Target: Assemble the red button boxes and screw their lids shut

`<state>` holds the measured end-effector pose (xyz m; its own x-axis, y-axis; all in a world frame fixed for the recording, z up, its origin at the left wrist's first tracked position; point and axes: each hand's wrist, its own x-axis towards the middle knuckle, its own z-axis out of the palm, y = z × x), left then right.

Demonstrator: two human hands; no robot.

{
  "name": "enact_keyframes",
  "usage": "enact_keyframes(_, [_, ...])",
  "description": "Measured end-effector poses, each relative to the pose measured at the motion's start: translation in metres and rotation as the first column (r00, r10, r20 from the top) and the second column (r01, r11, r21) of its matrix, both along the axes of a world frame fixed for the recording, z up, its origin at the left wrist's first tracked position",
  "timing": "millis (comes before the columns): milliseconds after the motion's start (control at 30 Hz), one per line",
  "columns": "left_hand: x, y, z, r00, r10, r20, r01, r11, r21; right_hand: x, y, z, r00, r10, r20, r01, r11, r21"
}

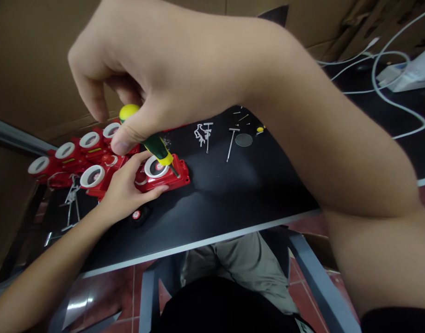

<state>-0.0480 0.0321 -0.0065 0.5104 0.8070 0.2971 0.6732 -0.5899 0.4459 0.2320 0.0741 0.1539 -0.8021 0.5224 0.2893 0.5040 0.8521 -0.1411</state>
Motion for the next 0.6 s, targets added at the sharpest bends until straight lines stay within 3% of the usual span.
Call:
enact_keyframes(133, [0.0, -0.001, 0.001, 1.0, -0.001, -0.006, 0.001, 1.0, -0.003, -0.004, -0.004, 0.0, 0.994, -0.081, 0.072, 0.072, 0.99, 0.119])
enact_keyframes(267, [0.0, -0.001, 0.001, 1.0, -0.016, -0.013, 0.016, 1.0, 0.007, -0.006, -0.007, -0.003, 0.993, -0.08, 0.086, 0.061, 0.976, 0.209])
enact_keyframes(500, [0.0, 0.0, 0.002, 1.0, -0.007, -0.016, 0.007, 1.0, -0.004, -0.011, -0.025, -0.002, 0.945, -0.308, 0.114, 0.271, 0.928, 0.257])
enact_keyframes(600, [0.0, 0.0, 0.001, 1.0, -0.015, -0.008, 0.015, 1.0, 0.01, -0.012, -0.029, 0.0, 0.928, -0.349, 0.132, 0.305, 0.913, 0.27])
